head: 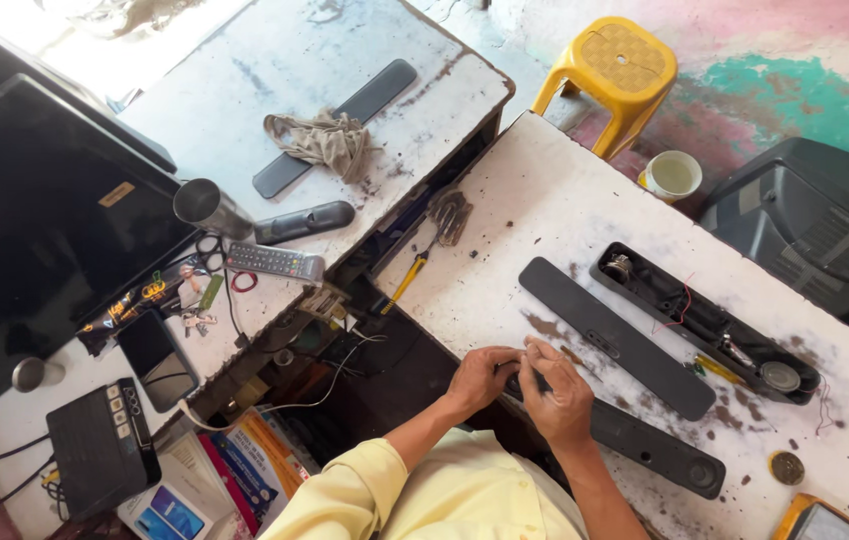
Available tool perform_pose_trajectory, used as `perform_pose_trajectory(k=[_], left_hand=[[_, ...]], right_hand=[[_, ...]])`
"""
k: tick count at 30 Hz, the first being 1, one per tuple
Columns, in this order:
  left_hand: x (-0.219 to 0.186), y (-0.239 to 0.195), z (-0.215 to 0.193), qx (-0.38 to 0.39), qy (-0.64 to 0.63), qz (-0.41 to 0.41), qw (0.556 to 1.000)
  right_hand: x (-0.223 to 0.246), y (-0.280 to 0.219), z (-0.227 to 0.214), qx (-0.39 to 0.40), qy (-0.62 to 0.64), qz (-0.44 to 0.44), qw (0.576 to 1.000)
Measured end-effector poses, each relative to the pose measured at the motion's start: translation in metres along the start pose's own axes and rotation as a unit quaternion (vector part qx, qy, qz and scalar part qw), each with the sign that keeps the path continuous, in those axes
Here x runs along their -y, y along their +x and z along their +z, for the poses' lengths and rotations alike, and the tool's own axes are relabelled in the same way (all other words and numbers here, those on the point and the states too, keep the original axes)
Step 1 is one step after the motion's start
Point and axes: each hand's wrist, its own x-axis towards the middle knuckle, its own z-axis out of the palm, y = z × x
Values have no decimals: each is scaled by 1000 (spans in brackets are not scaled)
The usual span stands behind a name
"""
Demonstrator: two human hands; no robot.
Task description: The person assembles a small circuit board into a speaker chassis, then uses a screwdriver to fasten screws into the speaker housing. The person handles the circuit board, speaker chassis, and screwdriver throughout the task.
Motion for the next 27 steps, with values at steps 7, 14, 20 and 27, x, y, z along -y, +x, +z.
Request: perform_pose_trajectory(k=[7, 14, 20, 27], left_hand=[[4, -3, 2, -4, 6, -64, 998], [20, -7, 9, -10, -9, -98, 995], [46, -7, 20, -4, -31, -84, 996], [51, -3, 19, 46, -34, -164, 985]], right_hand=[[1, -2, 5, -13, 21, 12, 1000], [-4, -4, 9, -10, -2, 12, 1000], [-8, -4, 7, 13, 26, 6, 1000], [-12, -3, 0, 9, 80, -44, 996]])
